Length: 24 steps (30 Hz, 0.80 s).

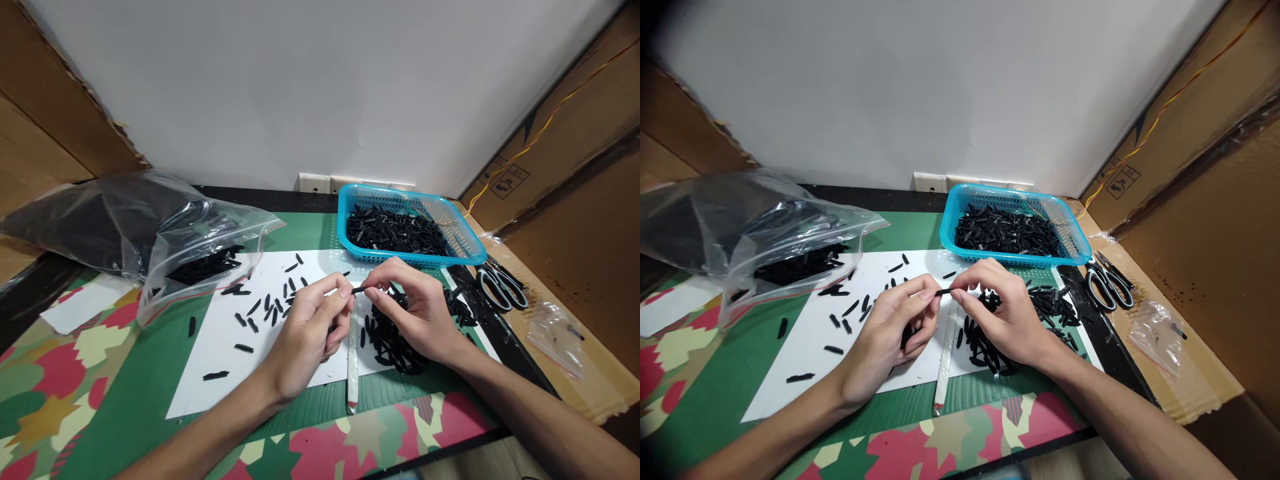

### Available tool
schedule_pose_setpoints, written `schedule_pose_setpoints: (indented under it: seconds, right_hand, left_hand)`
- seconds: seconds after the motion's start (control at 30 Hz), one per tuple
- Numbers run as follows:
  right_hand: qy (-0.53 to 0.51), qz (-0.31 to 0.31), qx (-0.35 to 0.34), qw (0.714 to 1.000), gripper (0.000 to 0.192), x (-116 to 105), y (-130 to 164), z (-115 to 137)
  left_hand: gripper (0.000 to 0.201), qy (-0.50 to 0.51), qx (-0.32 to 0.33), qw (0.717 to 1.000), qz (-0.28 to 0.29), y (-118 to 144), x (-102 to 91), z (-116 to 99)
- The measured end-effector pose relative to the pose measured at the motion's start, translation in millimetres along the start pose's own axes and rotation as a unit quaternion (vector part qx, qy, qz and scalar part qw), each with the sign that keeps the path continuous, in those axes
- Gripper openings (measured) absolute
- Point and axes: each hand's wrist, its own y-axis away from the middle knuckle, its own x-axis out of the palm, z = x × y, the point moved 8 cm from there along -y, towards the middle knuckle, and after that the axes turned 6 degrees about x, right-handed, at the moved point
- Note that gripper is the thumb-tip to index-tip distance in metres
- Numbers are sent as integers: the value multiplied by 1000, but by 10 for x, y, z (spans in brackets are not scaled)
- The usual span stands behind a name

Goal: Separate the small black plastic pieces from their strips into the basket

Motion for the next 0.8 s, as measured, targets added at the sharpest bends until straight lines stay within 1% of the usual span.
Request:
schedule_pose_setpoints:
  seconds: [0.27, 0.47, 0.8]
  right_hand:
    - [-21, -1, 5, 1000, 7, -8, 13, -9]
    - [-22, -9, 2, 1000, 8, -23, 7, -7]
    - [-4, -4, -11, 1000, 8, -25, 3, 16]
  left_hand:
    - [27, 11, 7, 1000, -14, 17, -26, -26]
    - [29, 2, 7, 1000, -11, 12, -23, -22]
    - [34, -15, 18, 1000, -15, 10, -17, -32]
